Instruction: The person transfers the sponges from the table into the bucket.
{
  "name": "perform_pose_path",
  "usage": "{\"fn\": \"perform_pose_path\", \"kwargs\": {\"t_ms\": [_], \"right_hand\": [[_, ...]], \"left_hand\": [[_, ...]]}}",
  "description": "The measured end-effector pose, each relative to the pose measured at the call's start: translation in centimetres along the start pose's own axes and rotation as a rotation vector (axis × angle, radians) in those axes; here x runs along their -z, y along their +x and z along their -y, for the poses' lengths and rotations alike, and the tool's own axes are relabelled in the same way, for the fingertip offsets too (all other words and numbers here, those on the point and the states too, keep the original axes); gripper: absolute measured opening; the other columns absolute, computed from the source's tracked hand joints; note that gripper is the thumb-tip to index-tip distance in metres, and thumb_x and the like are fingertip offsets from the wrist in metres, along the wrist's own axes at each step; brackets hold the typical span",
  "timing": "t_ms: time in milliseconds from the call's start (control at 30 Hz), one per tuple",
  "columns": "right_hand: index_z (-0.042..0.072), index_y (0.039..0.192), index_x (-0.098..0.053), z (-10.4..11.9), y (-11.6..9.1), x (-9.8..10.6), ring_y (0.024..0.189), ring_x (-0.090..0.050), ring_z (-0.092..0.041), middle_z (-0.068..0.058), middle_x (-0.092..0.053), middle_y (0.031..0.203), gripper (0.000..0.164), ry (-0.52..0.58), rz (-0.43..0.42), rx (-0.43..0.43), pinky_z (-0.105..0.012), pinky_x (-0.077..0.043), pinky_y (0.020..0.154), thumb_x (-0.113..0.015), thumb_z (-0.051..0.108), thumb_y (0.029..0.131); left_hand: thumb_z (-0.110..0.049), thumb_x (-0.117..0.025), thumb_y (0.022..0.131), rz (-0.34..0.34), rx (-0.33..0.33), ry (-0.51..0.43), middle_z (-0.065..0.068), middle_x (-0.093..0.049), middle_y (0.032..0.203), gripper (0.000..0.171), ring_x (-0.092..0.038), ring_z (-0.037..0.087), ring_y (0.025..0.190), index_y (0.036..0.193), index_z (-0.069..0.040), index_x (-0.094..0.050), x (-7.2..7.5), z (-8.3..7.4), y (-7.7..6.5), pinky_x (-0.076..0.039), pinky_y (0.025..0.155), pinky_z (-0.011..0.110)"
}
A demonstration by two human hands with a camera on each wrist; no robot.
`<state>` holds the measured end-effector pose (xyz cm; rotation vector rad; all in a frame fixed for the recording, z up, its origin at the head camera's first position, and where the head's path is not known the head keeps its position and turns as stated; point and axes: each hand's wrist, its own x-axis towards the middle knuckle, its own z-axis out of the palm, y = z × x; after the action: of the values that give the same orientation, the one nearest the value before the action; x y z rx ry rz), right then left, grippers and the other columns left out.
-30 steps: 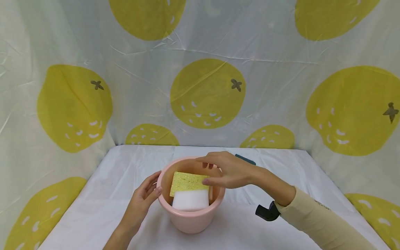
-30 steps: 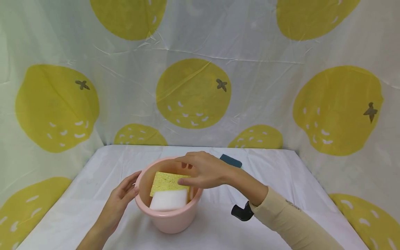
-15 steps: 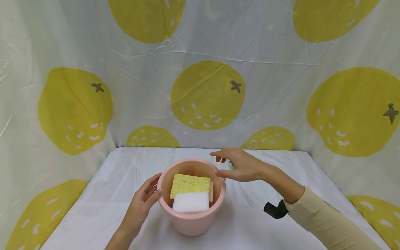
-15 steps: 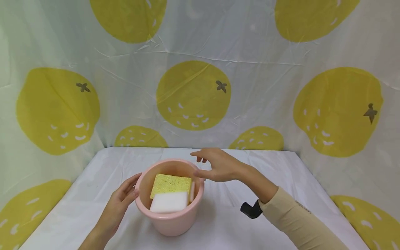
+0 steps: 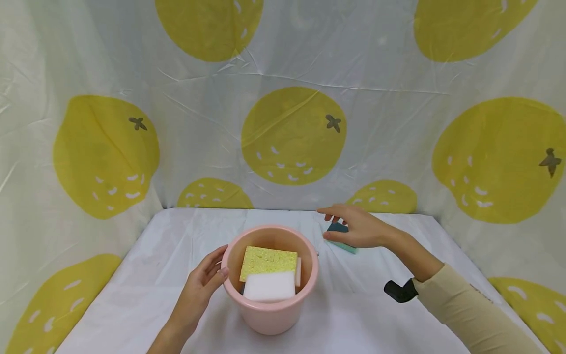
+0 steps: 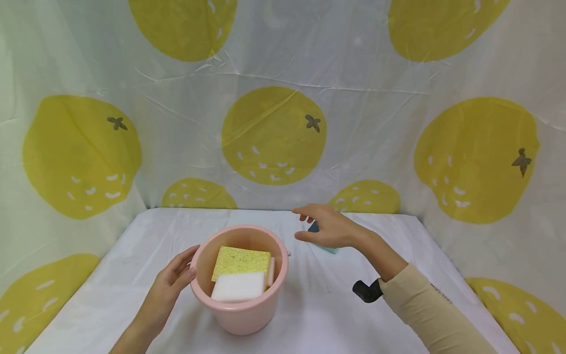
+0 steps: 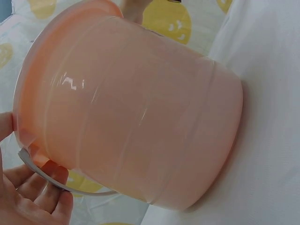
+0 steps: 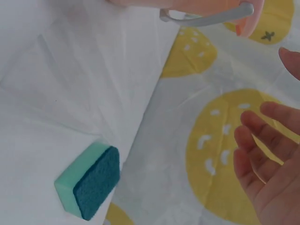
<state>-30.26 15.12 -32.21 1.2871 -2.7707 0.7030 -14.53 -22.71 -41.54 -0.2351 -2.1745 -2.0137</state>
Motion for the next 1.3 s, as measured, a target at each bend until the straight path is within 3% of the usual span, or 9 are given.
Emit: {"fn": "perform_pose_path", "kwargs": {"t_ms": [433,667,1100,1300], "right_hand": [[0.002,0.144,-0.058,-4.2,-0.5,-0.1,0.106,-0.060,-0.024,-0.005,-0.065,0.119,0.061,0.008,-0.073,-0.058,-0.054,-0.054,0.090,-0.072,0.039,0.097],[-0.002,0.143,-0.058,-6.1,-0.6,-0.2,0.104,-0.062,-0.026,-0.006,-0.065,0.116,0.062,0.041,-0.092,-0.096,-0.049,-0.054,0.090,-0.073,0.036,0.097],[-0.005,0.140,-0.059,-8.3,-0.8,-0.8,0.100,-0.063,-0.026,-0.008,-0.066,0.111,0.066,0.046,-0.094,-0.170,-0.043,-0.057,0.086,-0.072,0.042,0.096],[-0.004,0.140,-0.059,-9.2,-0.9,-1.6,0.102,-0.064,-0.030,-0.016,-0.065,0.114,0.060,0.080,-0.094,-0.207,-0.048,-0.057,0.089,-0.072,0.037,0.097]], "left_hand": [[-0.013,-0.060,0.106,0.011,-0.022,-0.007,0.013,-0.049,0.152,0.052,-0.054,0.016,0.133,0.155,-0.008,-0.045,0.1,0.4,0.1,-0.046,0.102,0.024],[-0.014,-0.060,0.106,0.007,-0.015,-0.003,0.012,-0.050,0.152,0.051,-0.054,0.017,0.132,0.155,-0.009,-0.045,0.1,0.3,0.1,-0.046,0.102,0.023],[-0.012,-0.060,0.106,0.017,-0.012,-0.023,0.014,-0.049,0.152,0.052,-0.054,0.017,0.132,0.155,-0.008,-0.044,0.1,0.4,0.1,-0.046,0.103,0.023],[-0.012,-0.059,0.106,0.016,-0.025,-0.011,0.013,-0.049,0.152,0.051,-0.055,0.017,0.132,0.155,-0.008,-0.045,0.1,0.4,0.1,-0.046,0.102,0.023]]}}
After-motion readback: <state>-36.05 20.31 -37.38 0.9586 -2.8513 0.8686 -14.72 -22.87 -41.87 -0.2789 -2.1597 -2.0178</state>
